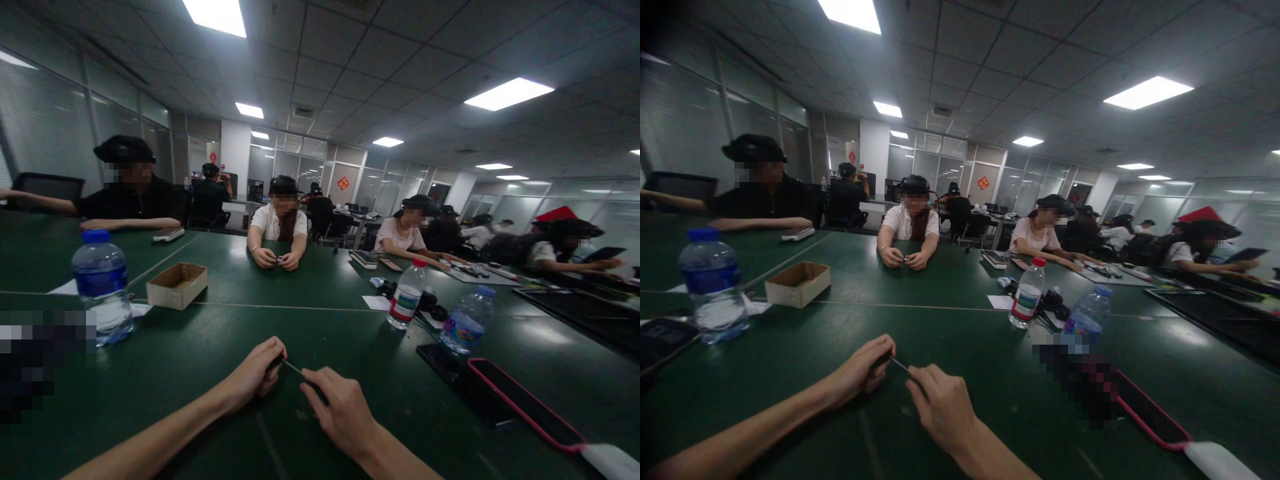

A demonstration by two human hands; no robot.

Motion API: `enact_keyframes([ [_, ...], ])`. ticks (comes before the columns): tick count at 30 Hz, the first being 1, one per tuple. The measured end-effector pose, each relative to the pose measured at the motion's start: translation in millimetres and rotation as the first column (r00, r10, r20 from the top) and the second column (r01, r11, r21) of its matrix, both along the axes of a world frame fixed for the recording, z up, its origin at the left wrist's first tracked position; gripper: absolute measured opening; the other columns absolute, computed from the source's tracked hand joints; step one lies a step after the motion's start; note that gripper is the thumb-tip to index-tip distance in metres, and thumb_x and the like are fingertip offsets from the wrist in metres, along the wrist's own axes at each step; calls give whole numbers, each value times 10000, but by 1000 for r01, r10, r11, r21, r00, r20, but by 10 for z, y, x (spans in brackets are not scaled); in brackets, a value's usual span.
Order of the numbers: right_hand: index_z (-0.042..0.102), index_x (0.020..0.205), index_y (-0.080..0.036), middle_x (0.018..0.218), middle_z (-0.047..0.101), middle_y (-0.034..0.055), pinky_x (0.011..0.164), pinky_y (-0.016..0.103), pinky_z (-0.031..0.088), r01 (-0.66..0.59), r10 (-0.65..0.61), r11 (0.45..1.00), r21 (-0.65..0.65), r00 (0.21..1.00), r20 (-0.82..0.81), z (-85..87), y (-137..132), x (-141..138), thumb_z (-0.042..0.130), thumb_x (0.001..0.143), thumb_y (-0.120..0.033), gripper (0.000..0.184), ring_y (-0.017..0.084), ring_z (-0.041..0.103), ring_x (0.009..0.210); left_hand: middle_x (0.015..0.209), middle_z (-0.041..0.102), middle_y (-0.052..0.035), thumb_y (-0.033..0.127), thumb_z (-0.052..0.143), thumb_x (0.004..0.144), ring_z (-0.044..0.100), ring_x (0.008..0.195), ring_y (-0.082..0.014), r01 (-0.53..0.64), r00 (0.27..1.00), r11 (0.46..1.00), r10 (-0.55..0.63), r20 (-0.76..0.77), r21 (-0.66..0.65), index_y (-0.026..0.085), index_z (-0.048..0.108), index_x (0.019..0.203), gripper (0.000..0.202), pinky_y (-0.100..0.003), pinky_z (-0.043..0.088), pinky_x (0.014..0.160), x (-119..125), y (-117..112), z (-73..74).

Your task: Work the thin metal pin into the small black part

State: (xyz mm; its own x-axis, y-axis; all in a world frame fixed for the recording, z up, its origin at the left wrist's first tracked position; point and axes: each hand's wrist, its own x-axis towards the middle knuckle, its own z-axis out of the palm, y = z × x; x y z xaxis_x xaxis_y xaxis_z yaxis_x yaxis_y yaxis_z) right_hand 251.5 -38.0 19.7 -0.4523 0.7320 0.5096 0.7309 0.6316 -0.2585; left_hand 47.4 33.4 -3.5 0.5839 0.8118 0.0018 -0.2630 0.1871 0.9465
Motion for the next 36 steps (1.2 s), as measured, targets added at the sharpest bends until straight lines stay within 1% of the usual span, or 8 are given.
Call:
enact_keyframes([
  [5, 624, 1152, -167, 930, 677, 73, 609, 238, 495, -8, 8, 1000, 20, 1000, 18, -20, 9, 14, 495, 967, -211, 230, 153, 639, 737, 516, 326, 89, 507, 461, 909, 250, 389, -68, -3, 1000, 1000, 3, -25, 9, 201, 480, 874, 308, -179, 172, 367, -3, -17, 30],
  [11, 622, 1172, -167, 940, 677, 75, 622, 241, 501, -39, 39, 999, -1, 999, 26, -15, -6, 31, 482, 978, -230, 248, 156, 641, 756, 514, 342, 86, 503, 463, 911, 264, 379, -66, 24, 999, 999, -23, -38, 32, 194, 493, 865, 313, -178, 167, 356, -30, 3, -8],
  [15, 628, 1168, -161, 921, 676, 74, 613, 242, 499, -42, 42, 999, 1, 999, 22, -10, -7, 27, 482, 978, -230, 249, 154, 637, 740, 516, 343, 87, 494, 451, 920, 265, 377, -65, 26, 999, 999, -25, -38, 45, 195, 494, 871, 306, -177, 175, 357, -29, 6, 1],
  [25, 623, 1195, -162, 943, 675, 78, 632, 243, 516, -33, 33, 999, -5, 999, 41, -16, 2, 30, 480, 981, -235, 267, 157, 640, 764, 542, 352, 83, 492, 457, 918, 270, 390, -60, 44, 998, 998, -43, -41, 40, 193, 496, 879, 304, -175, 177, 364, -50, 0, 29],
  [31, 628, 1183, -171, 932, 681, 76, 631, 240, 509, -28, 27, 999, 32, 999, 37, -43, 18, 36, 475, 986, -244, 260, 156, 648, 762, 494, 318, 94, 506, 460, 910, 228, 359, -59, 21, 999, 1000, -20, -37, 17, 198, 482, 849, 314, -180, 134, 354, -28, -7, 33],
  [36, 625, 1179, -172, 933, 683, 73, 640, 245, 507, -29, 27, 999, 33, 999, 32, -47, 16, 27, 484, 984, -244, 251, 160, 652, 773, 486, 330, 92, 503, 465, 909, 241, 360, -60, 21, 999, 1000, -21, -32, 15, 196, 487, 846, 314, -179, 133, 360, -27, -15, 40],
])
